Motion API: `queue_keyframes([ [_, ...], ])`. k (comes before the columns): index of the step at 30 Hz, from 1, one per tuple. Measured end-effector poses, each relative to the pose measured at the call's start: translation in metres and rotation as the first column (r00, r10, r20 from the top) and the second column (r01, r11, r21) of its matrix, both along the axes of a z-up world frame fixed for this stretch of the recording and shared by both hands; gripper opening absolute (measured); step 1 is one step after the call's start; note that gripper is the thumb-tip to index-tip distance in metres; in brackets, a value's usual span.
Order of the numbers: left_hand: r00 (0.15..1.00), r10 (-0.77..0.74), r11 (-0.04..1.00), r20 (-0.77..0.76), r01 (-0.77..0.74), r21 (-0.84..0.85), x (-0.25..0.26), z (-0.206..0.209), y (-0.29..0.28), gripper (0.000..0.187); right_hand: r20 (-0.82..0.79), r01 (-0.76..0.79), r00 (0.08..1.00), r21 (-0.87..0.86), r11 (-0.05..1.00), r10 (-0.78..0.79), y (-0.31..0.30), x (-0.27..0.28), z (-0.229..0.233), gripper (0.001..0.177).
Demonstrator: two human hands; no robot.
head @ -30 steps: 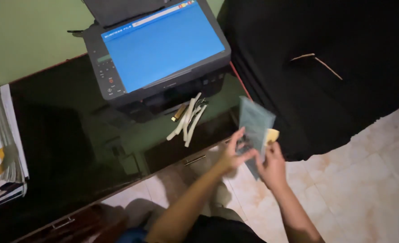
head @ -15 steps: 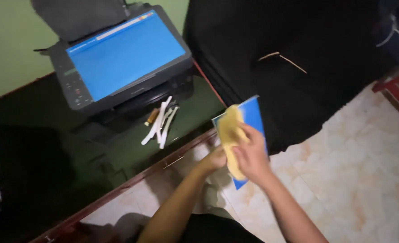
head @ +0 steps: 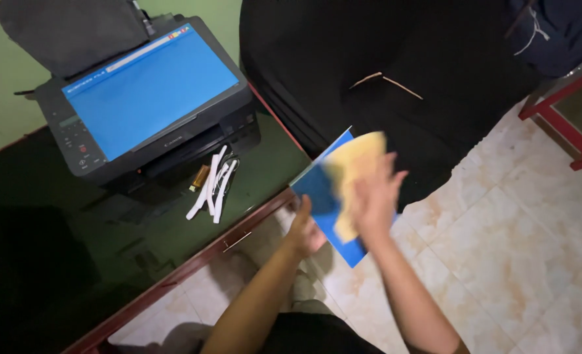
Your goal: Cleaning blue and green plastic folders with a yellow cloth and putting them away.
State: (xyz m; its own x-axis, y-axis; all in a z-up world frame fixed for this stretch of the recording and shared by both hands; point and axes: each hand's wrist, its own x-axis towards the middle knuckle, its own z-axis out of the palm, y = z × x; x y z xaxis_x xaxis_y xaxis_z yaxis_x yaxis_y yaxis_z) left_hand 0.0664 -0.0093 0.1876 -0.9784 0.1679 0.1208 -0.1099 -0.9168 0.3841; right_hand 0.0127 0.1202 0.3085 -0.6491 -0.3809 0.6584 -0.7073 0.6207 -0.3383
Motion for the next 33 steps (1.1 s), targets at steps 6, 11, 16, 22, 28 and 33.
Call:
queue_keyframes([
  [6, 0.991, 0.105, 0.824, -0.078, -0.131, -0.551, -0.017, -0.043, 0.023, 0.062, 0.331, 0.020, 0.939, -0.324, 0.946, 0.094, -0.018, 0.030, 0.035, 0.069],
  [11, 0.985, 0.102, 0.988, 0.139, -0.117, 0.103, 0.000, 0.062, 0.009, 0.068, 0.251, 0.255, 0.942, -0.104, 0.961, -0.222, 0.023, 0.021, -0.018, 0.048],
  [16, 0.981, 0.116, 0.987, 0.156, -0.132, 0.092, -0.007, 0.032, 0.013, 0.073, 0.285, 0.130, 0.958, -0.342, 0.931, -0.029, 0.007, 0.048, -0.021, 0.032],
  [22, 0.993, -0.014, 0.984, 0.115, -0.007, 0.176, -0.016, 0.085, 0.001, 0.078, 0.303, 0.298, 0.932, -0.329, 0.896, -0.199, 0.046, 0.012, -0.062, 0.051],
  [28, 0.915, 0.119, 0.991, 0.385, -0.083, -0.107, -0.037, 0.073, 0.012, 0.085, 0.417, 0.469, 0.612, -0.876, 0.115, 0.672, 0.067, -0.009, -0.029, 0.062],
  [33, 0.654, 0.752, 0.362, 0.080, -0.308, -0.880, -0.040, 0.031, 0.015, 0.104, 0.538, 0.403, 0.729, -0.837, 0.369, 0.423, 0.086, -0.006, -0.056, 0.047],
])
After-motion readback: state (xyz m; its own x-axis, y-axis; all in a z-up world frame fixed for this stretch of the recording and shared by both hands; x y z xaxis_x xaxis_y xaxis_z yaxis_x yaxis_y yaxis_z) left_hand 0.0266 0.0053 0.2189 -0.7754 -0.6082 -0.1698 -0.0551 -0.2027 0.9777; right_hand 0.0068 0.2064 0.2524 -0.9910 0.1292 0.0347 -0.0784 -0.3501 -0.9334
